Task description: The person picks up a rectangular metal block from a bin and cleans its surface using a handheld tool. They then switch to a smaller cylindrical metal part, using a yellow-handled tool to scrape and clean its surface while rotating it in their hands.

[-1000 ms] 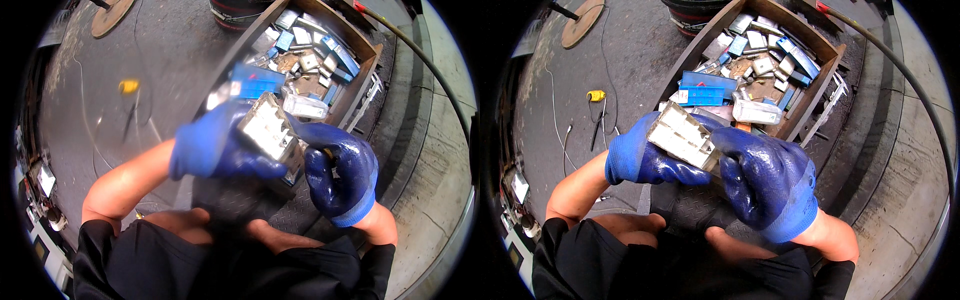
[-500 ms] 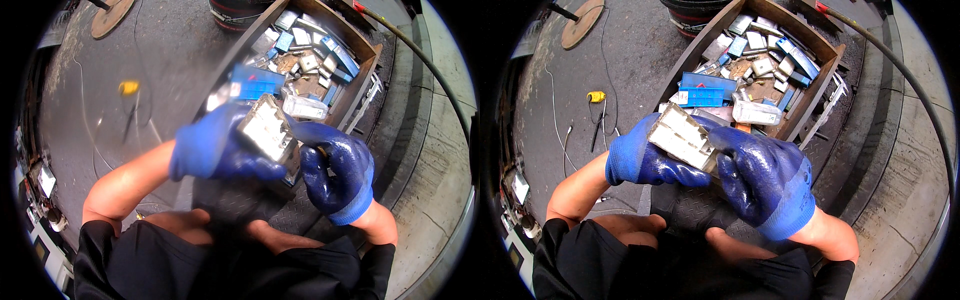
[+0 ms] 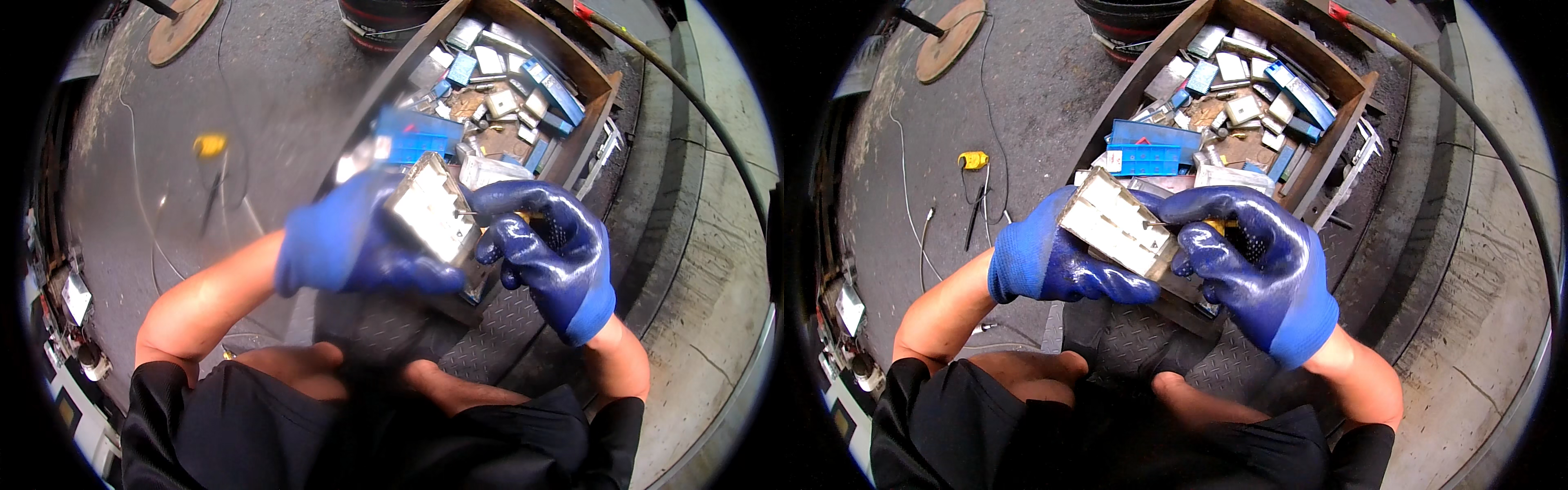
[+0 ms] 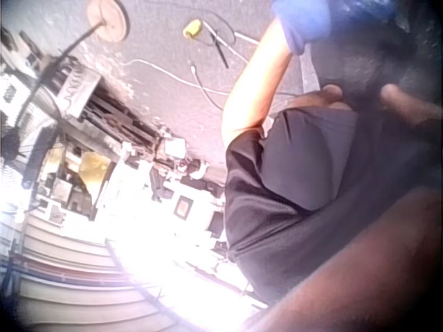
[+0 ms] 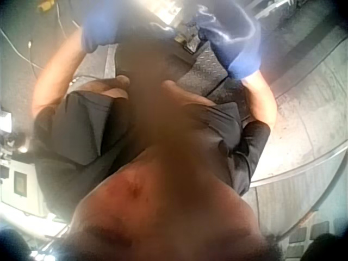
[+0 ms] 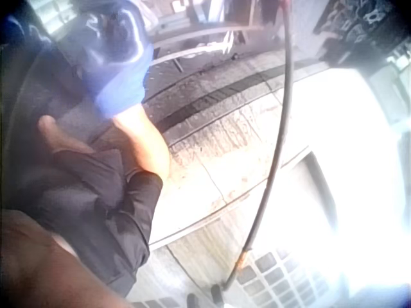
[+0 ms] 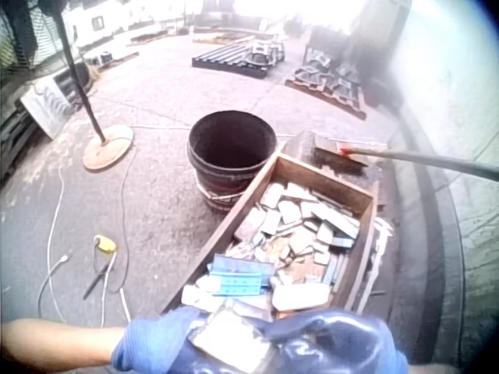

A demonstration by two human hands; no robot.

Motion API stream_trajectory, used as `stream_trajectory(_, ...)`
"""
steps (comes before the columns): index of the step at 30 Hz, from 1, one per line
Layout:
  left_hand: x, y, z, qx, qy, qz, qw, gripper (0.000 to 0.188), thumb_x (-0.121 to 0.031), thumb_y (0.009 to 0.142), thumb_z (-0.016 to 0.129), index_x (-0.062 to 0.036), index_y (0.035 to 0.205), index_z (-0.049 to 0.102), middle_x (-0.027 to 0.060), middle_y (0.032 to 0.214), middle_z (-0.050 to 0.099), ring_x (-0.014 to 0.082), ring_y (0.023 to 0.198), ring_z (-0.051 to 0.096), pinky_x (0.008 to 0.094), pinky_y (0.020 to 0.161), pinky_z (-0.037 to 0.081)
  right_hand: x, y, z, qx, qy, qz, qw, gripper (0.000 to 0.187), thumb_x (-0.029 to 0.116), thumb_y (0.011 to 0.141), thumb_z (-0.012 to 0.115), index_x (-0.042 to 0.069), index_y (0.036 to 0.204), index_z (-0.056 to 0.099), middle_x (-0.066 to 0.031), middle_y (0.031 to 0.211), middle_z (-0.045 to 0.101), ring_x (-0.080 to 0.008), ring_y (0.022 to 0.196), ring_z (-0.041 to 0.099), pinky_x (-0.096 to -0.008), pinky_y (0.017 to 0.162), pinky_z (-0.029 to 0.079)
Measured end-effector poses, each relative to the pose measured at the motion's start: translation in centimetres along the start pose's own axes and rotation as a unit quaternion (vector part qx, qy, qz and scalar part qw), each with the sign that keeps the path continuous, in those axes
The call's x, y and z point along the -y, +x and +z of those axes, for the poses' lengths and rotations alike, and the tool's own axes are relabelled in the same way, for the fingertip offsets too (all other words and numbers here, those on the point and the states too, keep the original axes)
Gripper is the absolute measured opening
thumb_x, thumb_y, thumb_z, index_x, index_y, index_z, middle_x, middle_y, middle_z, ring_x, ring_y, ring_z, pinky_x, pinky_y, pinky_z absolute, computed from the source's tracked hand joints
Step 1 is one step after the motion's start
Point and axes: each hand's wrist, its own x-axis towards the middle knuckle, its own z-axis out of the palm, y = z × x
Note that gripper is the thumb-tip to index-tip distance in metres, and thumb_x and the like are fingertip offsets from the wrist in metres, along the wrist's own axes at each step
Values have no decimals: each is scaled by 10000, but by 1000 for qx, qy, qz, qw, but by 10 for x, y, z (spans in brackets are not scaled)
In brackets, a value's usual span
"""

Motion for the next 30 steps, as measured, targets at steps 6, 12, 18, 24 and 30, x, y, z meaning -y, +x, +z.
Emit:
stream_trajectory(6,-3,-2,-5,52,59,-31,996,542,-275,827,883,-84,1303,706,118,1305,708,269,1211,660,406,1094,475,-8,10,-13,67,129,75,987,274,185,1025,670,25,1247,679,-70,1090,709,-103,803,663,-217,603,517)
stream_trajectory(12,2,-1,-1,24,32,-47,998,623,-451,805,883,8,1198,732,140,1080,793,254,1046,734,382,1010,532,-21,19,-27,138,187,117,966,322,270,1030,681,30,1244,671,-64,870,689,-83,642,590,-211,536,442)
stream_trajectory(18,-2,-2,-5,52,12,-118,992,576,-333,803,894,-9,1242,712,126,1138,765,236,1041,722,382,1030,527,-30,20,-33,156,218,113,957,363,297,1025,689,29,1267,654,-54,791,652,-84,573,528,-221,508,394)
stream_trajectory(24,-2,-3,-6,48,11,-102,994,578,-292,795,902,-15,1262,703,119,1163,757,225,1066,711,377,1029,528,-29,20,-35,143,185,118,965,386,291,1013,701,14,1275,646,-48,797,637,-92,572,521,-229,501,394)
stream_trajectory(30,3,-6,-8,51,-3,-83,995,586,-251,788,910,-21,1282,694,112,1189,749,214,1091,701,372,1028,529,-31,19,-38,142,210,121,960,395,290,1011,702,5,1277,637,-44,783,620,-95,575,521,-224,498,388)
